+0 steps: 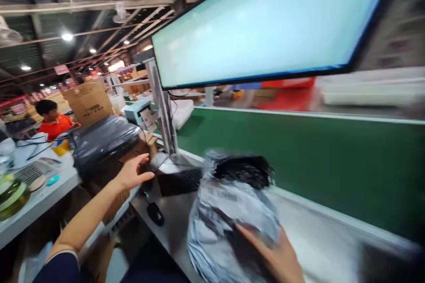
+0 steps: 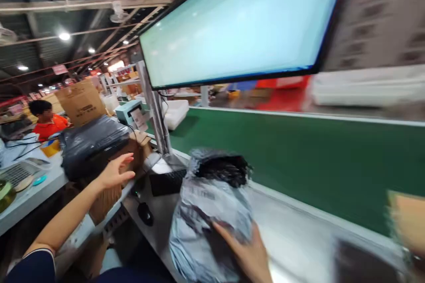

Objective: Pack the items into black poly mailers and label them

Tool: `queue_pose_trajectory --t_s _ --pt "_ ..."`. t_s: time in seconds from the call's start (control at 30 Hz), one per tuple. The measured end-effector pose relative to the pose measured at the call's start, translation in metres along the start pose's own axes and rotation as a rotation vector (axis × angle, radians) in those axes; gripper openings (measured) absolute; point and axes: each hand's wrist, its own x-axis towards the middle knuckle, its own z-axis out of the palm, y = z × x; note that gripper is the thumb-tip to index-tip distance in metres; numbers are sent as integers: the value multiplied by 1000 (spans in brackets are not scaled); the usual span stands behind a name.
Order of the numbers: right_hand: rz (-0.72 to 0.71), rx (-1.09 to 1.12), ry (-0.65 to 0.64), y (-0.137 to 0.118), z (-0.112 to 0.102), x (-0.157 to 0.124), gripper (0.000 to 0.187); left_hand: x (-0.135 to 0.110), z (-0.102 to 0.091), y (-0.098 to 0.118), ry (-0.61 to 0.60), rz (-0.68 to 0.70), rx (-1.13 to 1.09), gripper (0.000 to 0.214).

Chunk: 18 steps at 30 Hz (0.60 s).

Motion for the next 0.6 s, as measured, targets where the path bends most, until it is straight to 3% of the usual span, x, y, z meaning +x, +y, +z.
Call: queue_pose_trajectory --t_s 0.03,0.1,0.17,0.23,0.27,0.33,0.4,0.43,0.5,0.53,0.6 --pt "1 92 -2 -1 8 -5 99 5 34 0 -90 -85 -142 110" --pt "-99 172 -27 -2 23 -12 94 12 96 2 -232 -195 -434 132" --pt "-182 224 -122 0 30 -15 92 15 143 5 -288 -182 -695 120" --pt "-245 204 -181 3 26 -20 103 15 170 9 -255 -145 -869 89" --pt "-291 162 -166 2 19 -24 111 15 177 10 -216 -148 -923 77" --pt "-476 19 -18 -10 -2 -36 117 14 185 10 -150 -200 -1001 63" --pt "-805 -170 171 -38 -23 -49 101 14 187 9 -128 -232 -1034 58" --pt "-1005 -274 198 -56 -31 -54 82 14 188 9 -135 -232 -1028 56" --pt "-1268 -445 46 -94 -34 -58 49 15 186 11 -169 -203 -1009 52" --pt "-1316 -520 -92 -111 -30 -56 41 14 184 13 -191 -171 -1001 49" --pt "-1256 -692 -337 -136 -15 -45 47 12 178 19 -239 -85 -983 43"
